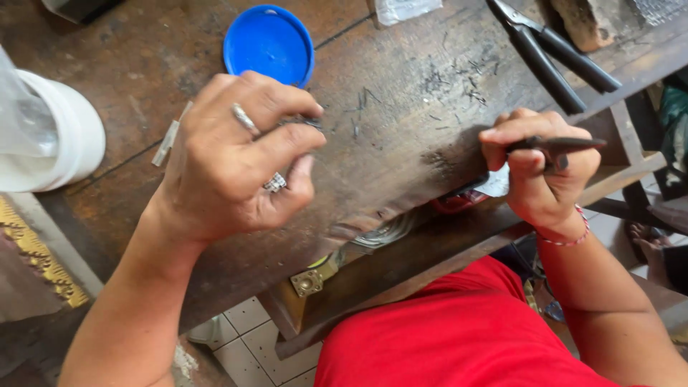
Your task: Using pliers to trim or remove excess material from small metal jewelry pins on a wooden workbench.
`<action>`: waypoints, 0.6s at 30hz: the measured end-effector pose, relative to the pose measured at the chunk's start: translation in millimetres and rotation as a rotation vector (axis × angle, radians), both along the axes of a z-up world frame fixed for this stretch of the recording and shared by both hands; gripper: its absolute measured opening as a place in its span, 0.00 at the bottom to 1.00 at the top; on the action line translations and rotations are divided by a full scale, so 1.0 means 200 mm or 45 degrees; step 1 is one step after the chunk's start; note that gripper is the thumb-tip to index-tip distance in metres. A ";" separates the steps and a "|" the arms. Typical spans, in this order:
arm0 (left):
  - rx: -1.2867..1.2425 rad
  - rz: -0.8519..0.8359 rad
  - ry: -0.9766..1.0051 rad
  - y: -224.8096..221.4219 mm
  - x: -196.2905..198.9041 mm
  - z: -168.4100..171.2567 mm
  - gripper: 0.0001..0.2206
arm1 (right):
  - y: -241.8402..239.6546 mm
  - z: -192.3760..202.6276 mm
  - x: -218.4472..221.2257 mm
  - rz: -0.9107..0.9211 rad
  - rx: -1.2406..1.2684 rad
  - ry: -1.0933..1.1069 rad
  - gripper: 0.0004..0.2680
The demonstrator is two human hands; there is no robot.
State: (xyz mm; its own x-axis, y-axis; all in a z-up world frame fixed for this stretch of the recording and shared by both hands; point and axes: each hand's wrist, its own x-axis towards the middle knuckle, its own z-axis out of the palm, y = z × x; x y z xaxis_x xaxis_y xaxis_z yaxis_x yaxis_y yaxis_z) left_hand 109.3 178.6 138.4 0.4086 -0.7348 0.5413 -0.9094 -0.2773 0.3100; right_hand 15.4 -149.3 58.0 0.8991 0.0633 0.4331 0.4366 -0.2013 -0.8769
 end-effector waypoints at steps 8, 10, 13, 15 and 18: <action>0.208 0.007 -0.145 -0.02 -0.07 -0.08 0.11 | 0.03 0.04 -0.01 -0.079 -0.108 -0.002 0.18; 0.241 -0.034 -0.158 -0.04 -0.07 -0.08 0.11 | 0.02 0.03 -0.02 -0.110 -0.118 0.013 0.19; 0.242 0.006 -0.117 -0.06 -0.06 -0.10 0.08 | 0.00 0.03 -0.02 -0.100 -0.152 0.020 0.19; 0.305 0.043 -0.064 -0.07 -0.06 -0.13 0.16 | 0.00 0.04 -0.01 -0.030 -0.144 0.025 0.18; 0.367 0.072 -0.081 -0.09 -0.08 -0.14 0.17 | -0.01 0.03 -0.01 -0.023 -0.150 0.009 0.18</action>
